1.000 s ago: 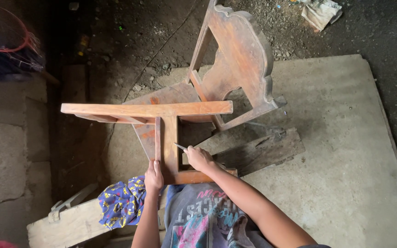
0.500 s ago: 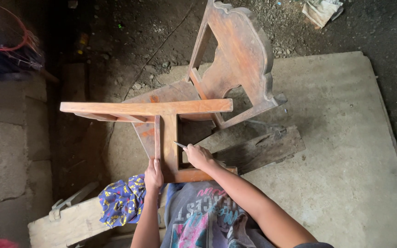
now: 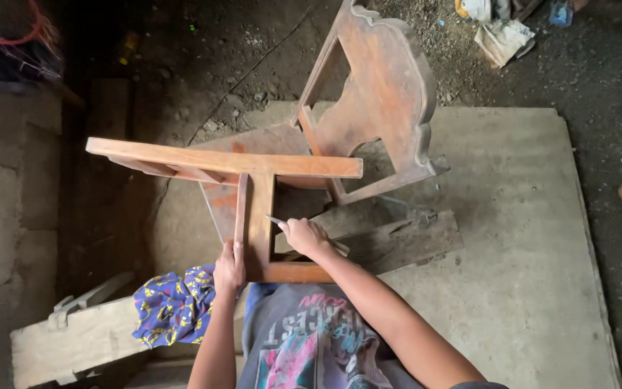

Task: Scraping the surface of a wooden chair with a small knife to refine the wood surface.

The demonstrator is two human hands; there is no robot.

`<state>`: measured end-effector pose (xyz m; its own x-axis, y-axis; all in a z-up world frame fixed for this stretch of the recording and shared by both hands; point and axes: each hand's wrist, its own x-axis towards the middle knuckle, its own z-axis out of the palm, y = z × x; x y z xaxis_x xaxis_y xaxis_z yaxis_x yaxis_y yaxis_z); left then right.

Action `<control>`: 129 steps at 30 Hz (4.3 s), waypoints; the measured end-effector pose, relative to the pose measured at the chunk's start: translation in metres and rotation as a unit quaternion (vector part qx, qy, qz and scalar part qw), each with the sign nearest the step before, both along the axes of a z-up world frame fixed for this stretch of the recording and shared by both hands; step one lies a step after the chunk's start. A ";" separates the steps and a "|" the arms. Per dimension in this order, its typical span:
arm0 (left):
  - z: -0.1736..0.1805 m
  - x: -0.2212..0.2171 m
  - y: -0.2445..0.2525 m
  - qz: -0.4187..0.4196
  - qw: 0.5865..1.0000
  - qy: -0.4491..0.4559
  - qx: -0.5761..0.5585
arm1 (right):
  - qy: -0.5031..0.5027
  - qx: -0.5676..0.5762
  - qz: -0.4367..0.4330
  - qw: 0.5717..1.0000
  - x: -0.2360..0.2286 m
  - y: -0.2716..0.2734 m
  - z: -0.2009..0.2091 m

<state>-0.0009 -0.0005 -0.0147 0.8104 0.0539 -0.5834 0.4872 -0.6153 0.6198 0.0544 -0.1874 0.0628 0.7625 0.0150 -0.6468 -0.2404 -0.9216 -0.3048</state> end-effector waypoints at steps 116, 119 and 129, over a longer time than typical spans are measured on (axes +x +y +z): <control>-0.054 -0.054 -0.023 0.065 0.896 -0.245 0.364 | 0.031 -0.085 0.239 0.967 0.016 0.012 0.011; -0.053 -0.050 -0.022 0.064 0.894 -0.244 0.371 | 0.030 -0.097 0.235 0.967 0.026 0.007 0.003; -0.051 -0.050 -0.022 0.063 0.899 -0.246 0.356 | 0.023 -0.098 0.213 0.972 0.027 0.010 0.003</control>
<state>-0.0511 -0.0229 -0.0654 0.9220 0.3821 0.0623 0.3563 -0.9004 0.2497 0.0811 -0.1776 0.0660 0.6849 0.1956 -0.7019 0.1661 -0.9798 -0.1110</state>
